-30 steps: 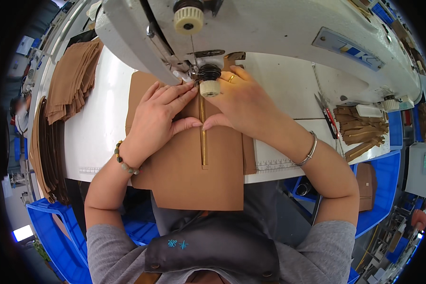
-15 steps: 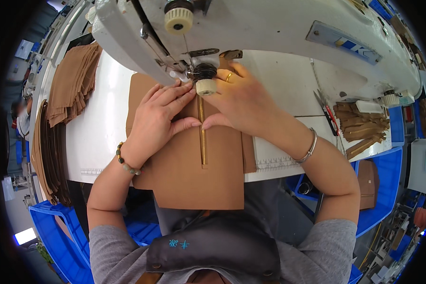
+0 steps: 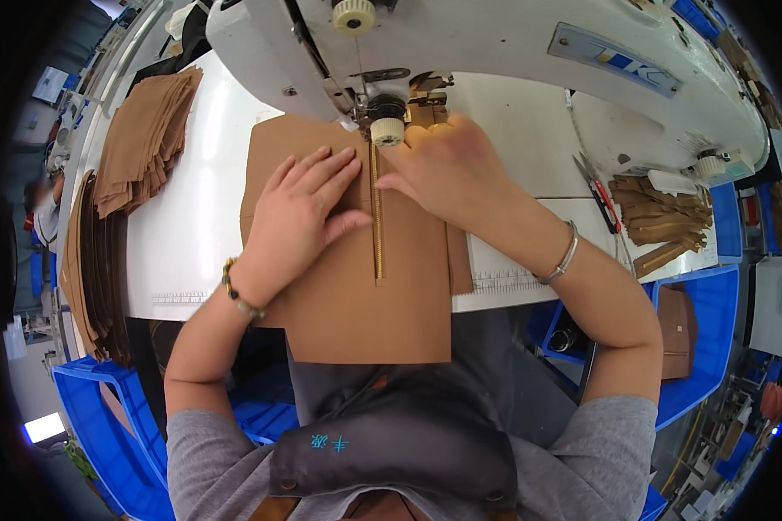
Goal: Sewing a zipper and reinforcing a leather panel for a bag using an industrial sewing machine.
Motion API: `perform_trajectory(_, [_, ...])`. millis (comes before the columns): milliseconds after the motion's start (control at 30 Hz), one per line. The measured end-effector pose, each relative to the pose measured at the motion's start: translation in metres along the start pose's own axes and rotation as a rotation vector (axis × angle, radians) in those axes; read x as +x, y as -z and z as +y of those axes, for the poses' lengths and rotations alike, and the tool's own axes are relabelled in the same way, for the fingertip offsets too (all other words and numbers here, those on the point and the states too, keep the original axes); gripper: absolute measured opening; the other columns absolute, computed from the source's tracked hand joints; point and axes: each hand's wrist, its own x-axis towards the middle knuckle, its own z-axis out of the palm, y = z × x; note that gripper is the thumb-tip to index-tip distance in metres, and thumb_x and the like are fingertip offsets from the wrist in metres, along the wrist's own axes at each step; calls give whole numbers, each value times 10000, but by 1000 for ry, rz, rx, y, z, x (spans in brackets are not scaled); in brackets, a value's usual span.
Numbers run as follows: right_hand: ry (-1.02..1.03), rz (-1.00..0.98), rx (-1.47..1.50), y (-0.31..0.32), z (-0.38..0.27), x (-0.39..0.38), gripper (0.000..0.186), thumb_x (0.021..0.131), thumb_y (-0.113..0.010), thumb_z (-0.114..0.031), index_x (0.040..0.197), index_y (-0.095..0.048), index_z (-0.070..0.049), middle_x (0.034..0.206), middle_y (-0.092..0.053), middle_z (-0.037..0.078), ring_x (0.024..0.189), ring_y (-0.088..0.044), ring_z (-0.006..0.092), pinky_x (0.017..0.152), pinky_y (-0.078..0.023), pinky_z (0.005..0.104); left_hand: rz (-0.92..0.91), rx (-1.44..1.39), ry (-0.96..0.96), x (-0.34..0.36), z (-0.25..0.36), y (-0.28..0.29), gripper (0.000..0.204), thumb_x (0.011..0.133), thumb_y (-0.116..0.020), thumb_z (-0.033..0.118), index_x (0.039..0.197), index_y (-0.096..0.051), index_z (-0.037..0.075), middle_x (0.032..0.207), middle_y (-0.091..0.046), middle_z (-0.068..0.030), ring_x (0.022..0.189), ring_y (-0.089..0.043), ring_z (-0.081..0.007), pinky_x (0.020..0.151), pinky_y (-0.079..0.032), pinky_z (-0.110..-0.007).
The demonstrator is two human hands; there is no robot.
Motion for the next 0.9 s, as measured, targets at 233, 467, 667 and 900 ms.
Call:
perform_trajectory(233, [-90, 19, 463, 48, -12, -62, 213, 888, -771, -216, 1028, -700, -74, 880, -661, 76, 769, -660, 273, 695, -527, 390, -304, -8, -77, -82, 89, 24, 1006, 748, -856, 471, 1534, -463, -17, 1610, -453, -213, 1486, -443, -369, 1226, -312, -518])
perform_trajectory(467, [-180, 146, 644, 45, -38, -101, 209, 797, -785, -36, 980, -685, -52, 950, -691, 108, 829, -677, 299, 690, -558, 381, -58, -733, 190, -68, 52, 47, 356, 1049, -568, 205, 1283, -655, -50, 1148, -731, -204, 1062, -730, -328, 906, -577, -414])
perform_trajectory(667, [99, 91, 507, 24, -72, -82, 315, 768, -828, -165, 1013, -683, -33, 1020, -659, 78, 920, -663, 272, 742, -567, 386, -217, -1034, 608, -59, 46, 60, 528, 1137, -445, 390, 1087, -660, -89, 647, -555, -45, 437, -536, -112, 421, -455, -284])
perform_trajectory(900, [176, 170, 430, 14, -74, -72, 248, 803, -802, -120, 1002, -713, -1, 1004, -678, 105, 870, -683, 271, 710, -570, 365, 20, -1100, 714, -73, 48, 46, 495, 1124, -501, 376, 945, -635, -65, 764, -599, -10, 603, -571, -90, 491, -438, -276])
